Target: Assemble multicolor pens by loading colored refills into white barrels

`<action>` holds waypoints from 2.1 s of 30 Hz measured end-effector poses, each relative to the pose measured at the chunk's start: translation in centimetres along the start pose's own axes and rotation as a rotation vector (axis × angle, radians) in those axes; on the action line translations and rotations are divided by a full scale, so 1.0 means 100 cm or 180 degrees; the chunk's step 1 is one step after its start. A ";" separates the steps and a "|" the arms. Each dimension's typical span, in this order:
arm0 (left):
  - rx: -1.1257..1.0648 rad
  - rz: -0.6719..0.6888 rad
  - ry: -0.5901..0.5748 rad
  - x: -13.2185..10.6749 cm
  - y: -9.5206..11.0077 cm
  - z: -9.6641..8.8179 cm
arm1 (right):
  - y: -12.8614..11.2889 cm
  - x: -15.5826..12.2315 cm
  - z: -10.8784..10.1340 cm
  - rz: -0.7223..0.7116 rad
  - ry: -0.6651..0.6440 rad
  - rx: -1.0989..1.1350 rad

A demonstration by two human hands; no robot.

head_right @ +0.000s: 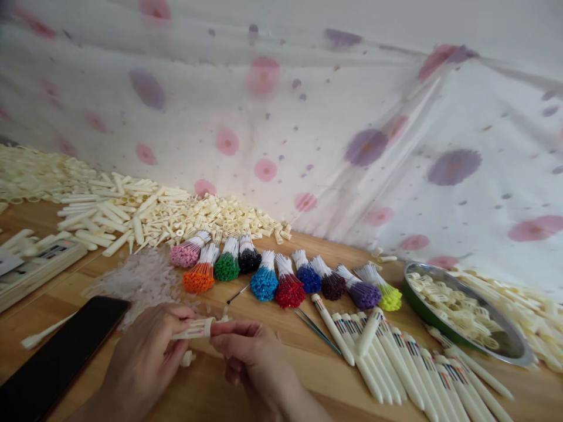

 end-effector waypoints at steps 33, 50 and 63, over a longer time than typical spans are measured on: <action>-0.3549 -0.3448 -0.0106 -0.022 -0.085 0.065 | -0.043 0.114 0.035 -0.0465 0.0569 -0.5487; -0.3774 -0.3577 -0.0132 -0.023 -0.075 0.069 | -0.010 0.078 0.013 -0.0484 -0.0686 -0.2829; -0.3387 -0.3120 -0.1142 -0.018 -0.048 0.047 | -0.030 -0.013 -0.011 0.0132 -0.1963 -0.1763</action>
Point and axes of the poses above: each hand's wrist, its own x-axis towards the middle knuckle, its own z-axis out of the palm, y = z × x, the point moved 6 cm from there along x, towards the middle knuckle, and after that the axes turned 3 degrees about -y, right-handed, at the moved point
